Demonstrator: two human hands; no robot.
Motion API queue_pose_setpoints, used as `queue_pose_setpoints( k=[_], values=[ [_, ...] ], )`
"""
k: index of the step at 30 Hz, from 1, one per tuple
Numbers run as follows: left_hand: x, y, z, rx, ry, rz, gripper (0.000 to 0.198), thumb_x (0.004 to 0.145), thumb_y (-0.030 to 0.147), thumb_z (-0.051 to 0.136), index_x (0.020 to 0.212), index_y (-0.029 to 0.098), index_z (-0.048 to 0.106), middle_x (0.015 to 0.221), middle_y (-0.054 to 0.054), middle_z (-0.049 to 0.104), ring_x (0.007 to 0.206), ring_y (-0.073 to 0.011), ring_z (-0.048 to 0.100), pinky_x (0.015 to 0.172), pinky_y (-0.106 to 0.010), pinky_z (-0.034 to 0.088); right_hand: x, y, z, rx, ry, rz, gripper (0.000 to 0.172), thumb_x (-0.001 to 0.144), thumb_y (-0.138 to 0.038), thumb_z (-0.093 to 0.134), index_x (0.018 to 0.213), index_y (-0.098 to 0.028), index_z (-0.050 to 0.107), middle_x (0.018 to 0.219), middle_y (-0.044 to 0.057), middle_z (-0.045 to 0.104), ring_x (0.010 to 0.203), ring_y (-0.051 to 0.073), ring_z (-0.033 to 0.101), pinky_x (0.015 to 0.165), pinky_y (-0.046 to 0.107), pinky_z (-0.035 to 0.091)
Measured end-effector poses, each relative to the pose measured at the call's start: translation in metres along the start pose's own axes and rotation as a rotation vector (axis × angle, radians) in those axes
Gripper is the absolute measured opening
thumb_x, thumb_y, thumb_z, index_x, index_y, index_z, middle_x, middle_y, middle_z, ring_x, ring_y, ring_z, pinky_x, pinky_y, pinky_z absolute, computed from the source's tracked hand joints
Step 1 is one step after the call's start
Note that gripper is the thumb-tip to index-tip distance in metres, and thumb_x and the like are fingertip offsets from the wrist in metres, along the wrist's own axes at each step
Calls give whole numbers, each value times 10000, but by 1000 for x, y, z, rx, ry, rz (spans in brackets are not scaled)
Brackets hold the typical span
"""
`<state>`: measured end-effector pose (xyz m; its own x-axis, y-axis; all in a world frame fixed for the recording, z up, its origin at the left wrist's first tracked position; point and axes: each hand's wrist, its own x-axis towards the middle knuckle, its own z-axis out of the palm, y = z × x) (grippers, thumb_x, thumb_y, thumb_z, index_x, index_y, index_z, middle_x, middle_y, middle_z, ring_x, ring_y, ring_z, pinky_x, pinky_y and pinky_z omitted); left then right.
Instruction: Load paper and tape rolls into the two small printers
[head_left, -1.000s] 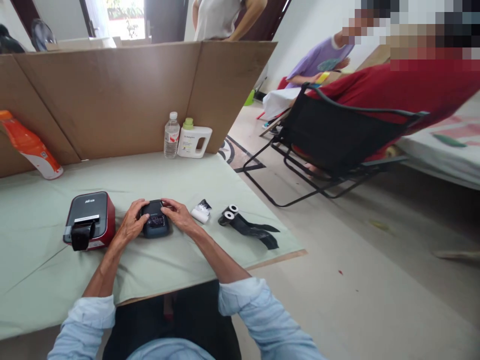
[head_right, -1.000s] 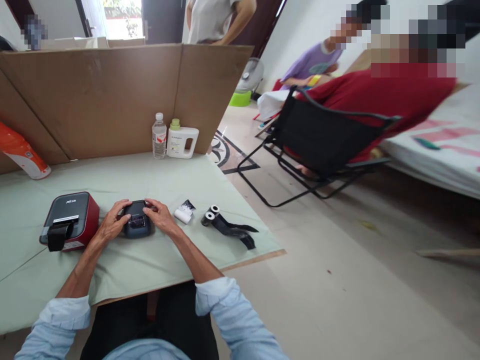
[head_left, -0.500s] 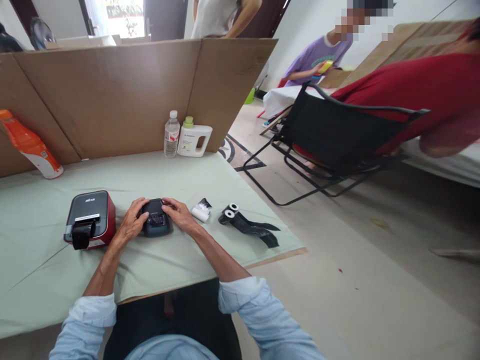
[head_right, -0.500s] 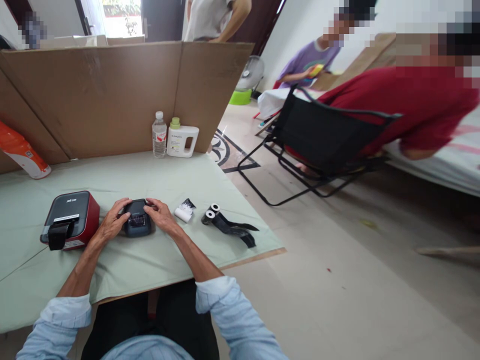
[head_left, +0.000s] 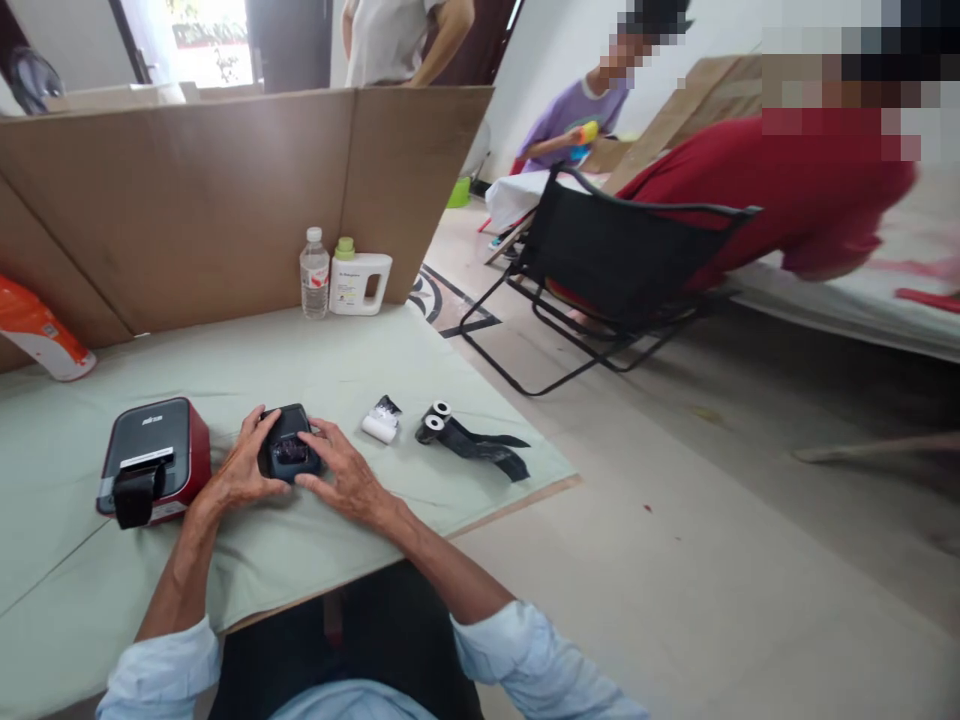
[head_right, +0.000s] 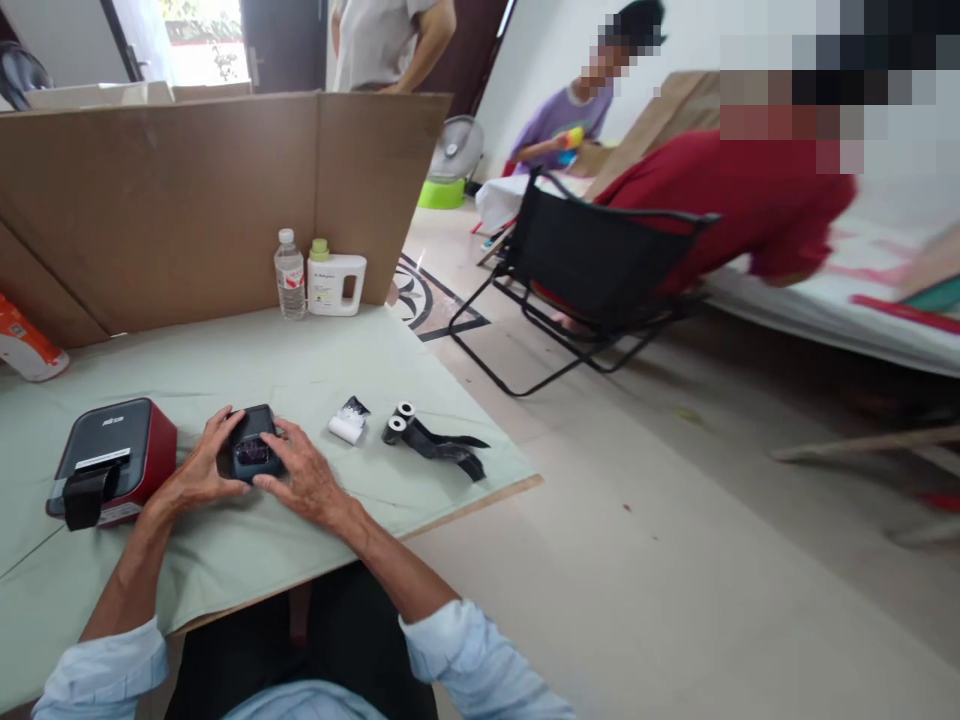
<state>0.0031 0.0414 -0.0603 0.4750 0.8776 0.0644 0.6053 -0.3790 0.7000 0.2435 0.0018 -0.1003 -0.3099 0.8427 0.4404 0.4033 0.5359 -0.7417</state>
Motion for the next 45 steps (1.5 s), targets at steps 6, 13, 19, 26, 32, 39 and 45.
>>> queue_pose_setpoints(
  k=[6,13,19,26,32,39,45],
  values=[
    [12,1,1,121,-5,25,1264,574,325,920,1660,284,275,1717,-163,175,1570,-453,296,1263,-597,342,-3,16,-37,-432,181,68,576,976,-410,675,1501,-208,553,1594,203,464,1454,373,456,1201,597,390],
    [16,3,-1,163,0,11,1273,548,328,908,1655,302,280,1690,-147,188,1518,-463,374,1242,-598,377,6,54,-69,-646,177,353,686,910,-415,758,1498,-156,520,1556,277,470,1370,431,485,1105,603,410],
    [19,8,-3,164,40,46,1196,545,307,889,1613,268,353,1591,-139,294,1504,-412,395,1257,-547,377,9,50,-57,-656,107,341,318,957,-207,655,1274,-220,676,1263,162,668,1149,328,598,960,452,505],
    [27,15,-1,181,96,56,1175,532,316,896,1588,279,382,1540,-122,333,1472,-401,420,1240,-547,406,-23,38,-61,-618,137,164,303,965,-148,594,1243,-224,689,1182,131,699,1077,299,600,919,429,499],
    [75,42,16,200,151,136,1187,513,349,921,1576,266,399,1528,-128,334,1465,-407,412,1246,-566,386,-44,36,-64,-558,198,125,390,951,-155,614,1333,-218,667,1273,140,686,1147,301,601,971,442,512],
    [154,51,43,186,137,141,1190,448,368,949,1519,218,452,1504,-151,319,1453,-431,407,1243,-575,373,-42,37,-65,-516,235,149,460,894,-203,716,1351,-200,661,1305,156,672,1192,312,601,989,454,535],
    [185,45,50,147,84,109,1184,471,371,951,1525,223,432,1510,-146,322,1453,-416,416,1258,-564,351,-42,39,-68,-475,273,178,513,872,-269,767,1366,-201,649,1359,162,644,1214,327,591,1000,470,528]
  ],
)
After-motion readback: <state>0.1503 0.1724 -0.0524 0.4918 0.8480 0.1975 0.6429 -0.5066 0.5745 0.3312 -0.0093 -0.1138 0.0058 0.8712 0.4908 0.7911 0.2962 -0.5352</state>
